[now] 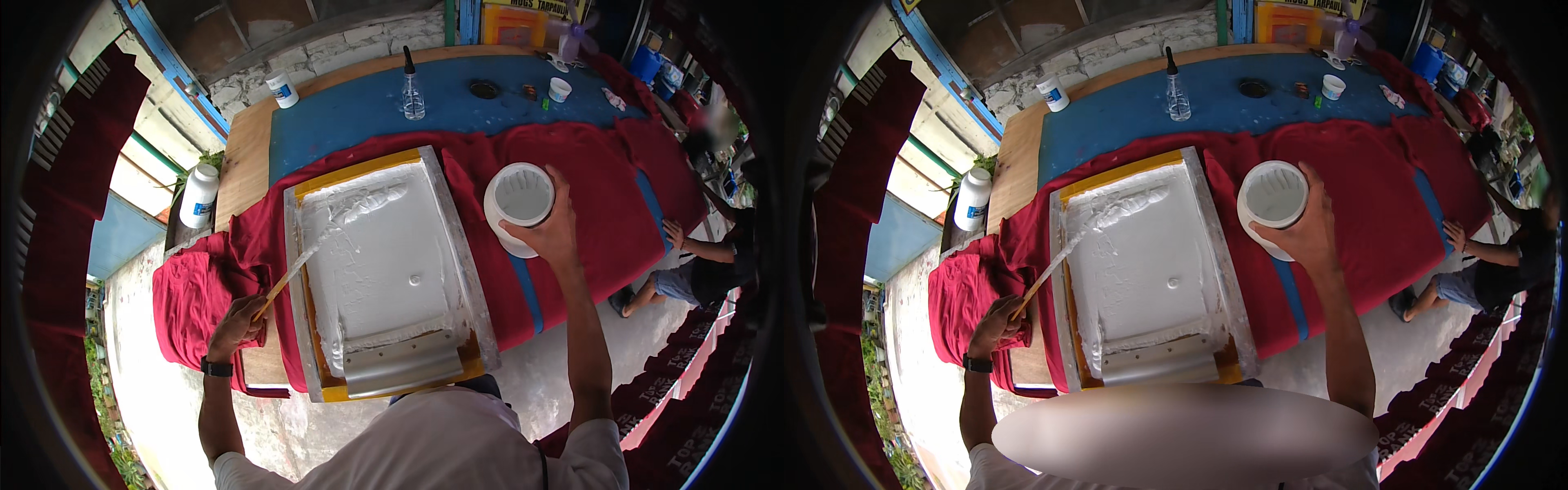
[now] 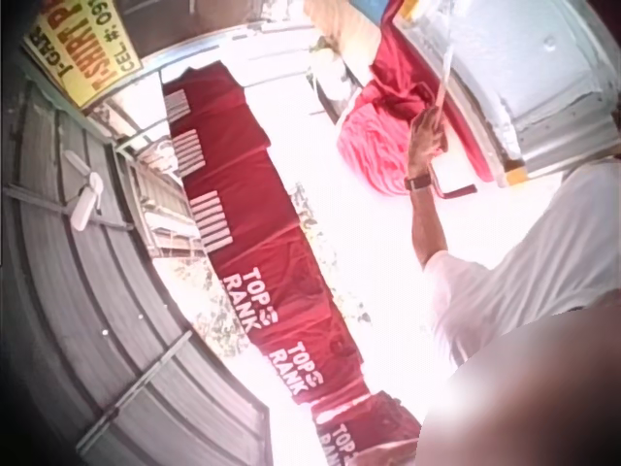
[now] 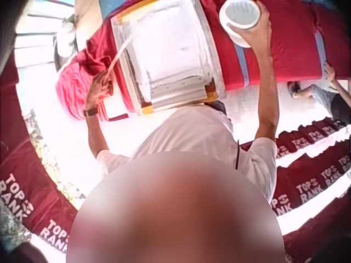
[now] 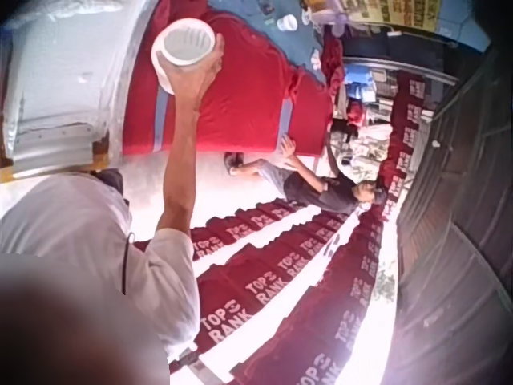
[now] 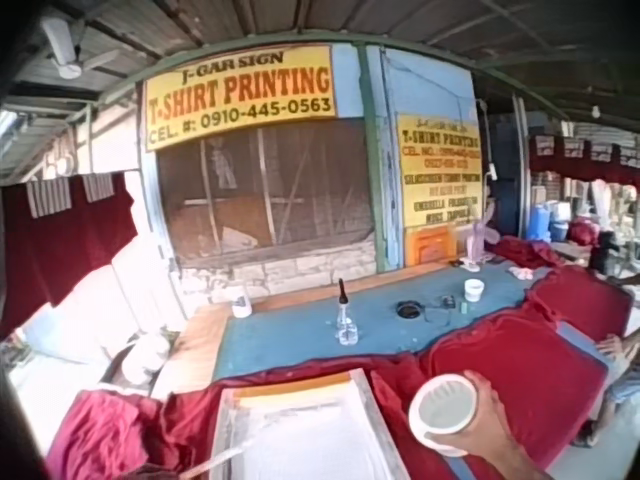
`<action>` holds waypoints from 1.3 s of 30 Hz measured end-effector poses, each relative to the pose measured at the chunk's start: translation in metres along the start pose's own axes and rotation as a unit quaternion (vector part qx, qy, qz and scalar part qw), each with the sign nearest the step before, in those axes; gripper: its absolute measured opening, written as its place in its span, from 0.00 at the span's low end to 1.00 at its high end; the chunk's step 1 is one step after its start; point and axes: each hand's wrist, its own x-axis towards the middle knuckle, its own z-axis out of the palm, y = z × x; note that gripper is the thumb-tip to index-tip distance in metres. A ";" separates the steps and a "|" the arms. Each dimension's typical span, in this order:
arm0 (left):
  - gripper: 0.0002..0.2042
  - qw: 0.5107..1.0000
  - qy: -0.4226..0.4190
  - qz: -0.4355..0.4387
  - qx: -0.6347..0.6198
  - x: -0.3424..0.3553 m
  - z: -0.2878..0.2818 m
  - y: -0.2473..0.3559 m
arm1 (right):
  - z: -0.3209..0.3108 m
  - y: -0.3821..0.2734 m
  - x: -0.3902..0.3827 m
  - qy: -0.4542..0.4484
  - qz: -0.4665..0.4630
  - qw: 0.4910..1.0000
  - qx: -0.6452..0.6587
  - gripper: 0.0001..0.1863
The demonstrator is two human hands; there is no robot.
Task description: The person lays a red t-shirt on a table, smooths it, and positions a screen printing frame. They pour white ink onto the screen, spread it with a squeegee, and pull the squeegee across to print a design onto the t-shirt. The printed shirt is then lifted and moved aside.
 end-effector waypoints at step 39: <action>0.19 1.000 -0.027 0.010 0.011 0.053 0.015 -0.062 | -0.012 -0.010 -0.006 0.018 -0.014 0.999 -0.031 0.63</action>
